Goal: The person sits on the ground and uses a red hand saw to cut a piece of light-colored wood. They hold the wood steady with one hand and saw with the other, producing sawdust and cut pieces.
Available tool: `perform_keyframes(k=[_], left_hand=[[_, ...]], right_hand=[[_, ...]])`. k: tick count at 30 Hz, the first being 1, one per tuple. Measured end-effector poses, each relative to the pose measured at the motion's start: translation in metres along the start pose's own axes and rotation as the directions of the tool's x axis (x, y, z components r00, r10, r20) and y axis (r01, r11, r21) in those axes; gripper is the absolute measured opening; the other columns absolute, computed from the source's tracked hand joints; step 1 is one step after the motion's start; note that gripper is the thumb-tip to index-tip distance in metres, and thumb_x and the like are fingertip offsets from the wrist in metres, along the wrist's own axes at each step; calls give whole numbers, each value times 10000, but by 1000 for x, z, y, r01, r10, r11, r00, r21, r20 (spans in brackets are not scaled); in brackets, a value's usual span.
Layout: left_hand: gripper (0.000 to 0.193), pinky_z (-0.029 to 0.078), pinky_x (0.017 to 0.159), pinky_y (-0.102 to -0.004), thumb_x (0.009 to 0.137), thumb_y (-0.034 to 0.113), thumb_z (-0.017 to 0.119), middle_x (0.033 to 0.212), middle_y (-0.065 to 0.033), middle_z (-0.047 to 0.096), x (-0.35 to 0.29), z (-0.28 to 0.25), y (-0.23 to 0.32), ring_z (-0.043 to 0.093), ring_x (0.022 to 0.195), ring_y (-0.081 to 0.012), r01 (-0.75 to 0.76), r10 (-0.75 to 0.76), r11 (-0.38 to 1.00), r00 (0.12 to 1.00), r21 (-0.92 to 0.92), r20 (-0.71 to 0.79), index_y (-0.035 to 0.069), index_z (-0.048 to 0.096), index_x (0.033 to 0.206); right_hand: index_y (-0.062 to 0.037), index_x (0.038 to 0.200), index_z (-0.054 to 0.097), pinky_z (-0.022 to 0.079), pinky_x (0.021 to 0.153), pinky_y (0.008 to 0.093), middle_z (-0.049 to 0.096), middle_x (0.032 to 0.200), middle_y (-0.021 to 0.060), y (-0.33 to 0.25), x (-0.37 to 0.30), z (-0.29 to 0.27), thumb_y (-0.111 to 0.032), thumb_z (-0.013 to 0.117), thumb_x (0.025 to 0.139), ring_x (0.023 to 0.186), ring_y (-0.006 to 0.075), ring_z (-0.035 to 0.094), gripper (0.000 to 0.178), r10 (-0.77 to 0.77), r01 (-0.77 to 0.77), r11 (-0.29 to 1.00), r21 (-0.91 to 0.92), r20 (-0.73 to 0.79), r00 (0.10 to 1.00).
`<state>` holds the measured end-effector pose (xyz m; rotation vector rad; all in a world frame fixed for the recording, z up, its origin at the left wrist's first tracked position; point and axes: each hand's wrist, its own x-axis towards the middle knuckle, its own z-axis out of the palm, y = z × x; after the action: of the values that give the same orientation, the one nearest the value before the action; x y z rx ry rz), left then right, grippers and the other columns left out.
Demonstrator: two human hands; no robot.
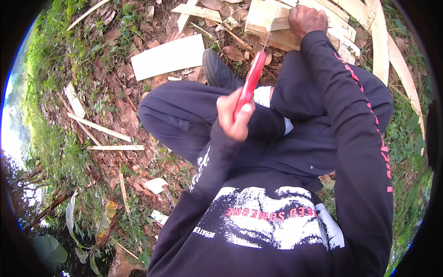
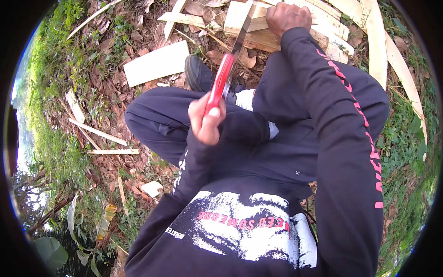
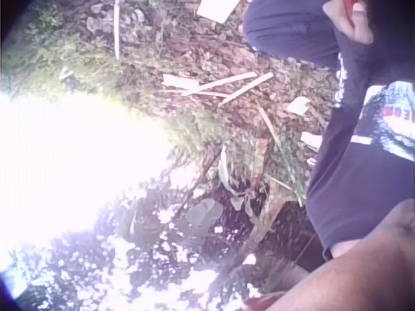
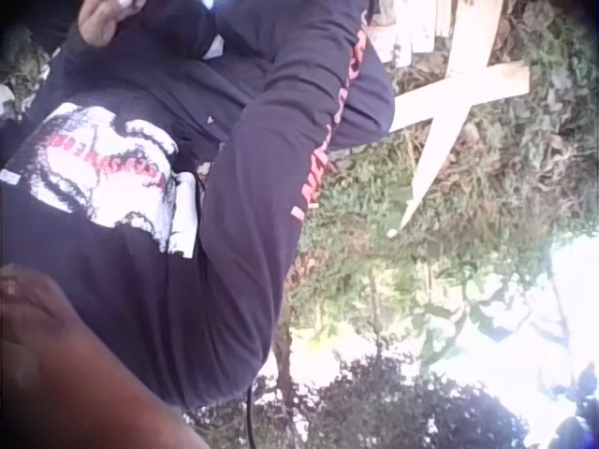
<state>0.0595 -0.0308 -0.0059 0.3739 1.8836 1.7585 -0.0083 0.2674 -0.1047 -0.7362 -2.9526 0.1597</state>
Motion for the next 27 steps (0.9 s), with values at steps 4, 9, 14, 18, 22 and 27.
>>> perform_keyframes(k=[4,9,14,18,22,27], left_hand=[[553,265,464,-234,867,406,541,563,-6,496,-34,-6,18,405,474,-56,42,-43,999,998,-20,-53,-129,624,981],[303,268,473,-269,903,234,515,566,11,436,30,14,-16,350,498,-62,-135,136,991,989,20,-66,-10,493,725],[504,285,472,-238,867,326,519,551,-1,465,-40,-8,13,395,476,-63,2,-8,997,998,-83,-61,-148,619,1006],[307,249,460,-281,901,238,496,549,9,414,30,12,-19,337,489,-69,-115,116,993,986,17,-117,-12,492,724],[588,294,460,-239,847,381,544,522,-11,469,-56,-12,12,401,445,-75,25,-29,999,995,-42,-95,-161,634,1058],[265,285,478,-272,889,190,504,552,-5,421,29,9,-7,365,487,-81,-185,191,977,980,105,-52,-17,493,724]], right_hand=[[-60,791,735,450,813,420,709,765,193,7,12,9,-342,416,876,702,336,678,435,-13,13,1000,-2,-4,1000],[-83,748,682,474,735,464,700,765,169,3,9,16,-279,464,868,704,369,661,317,-79,72,995,-69,-103,992],[-68,832,746,450,813,417,710,779,205,6,12,10,-333,417,879,714,343,677,425,4,-3,1000,-23,35,999],[-68,830,743,466,834,420,710,787,210,-4,14,13,-333,413,881,734,350,684,426,-40,37,995,-92,-33,999],[-60,842,740,470,844,428,716,822,215,7,14,5,-330,415,879,767,356,690,424,37,-36,999,-25,55,998],[-69,869,720,509,775,518,712,858,219,5,16,17,-318,399,896,783,422,670,407,-219,213,954,-210,-7,976]])
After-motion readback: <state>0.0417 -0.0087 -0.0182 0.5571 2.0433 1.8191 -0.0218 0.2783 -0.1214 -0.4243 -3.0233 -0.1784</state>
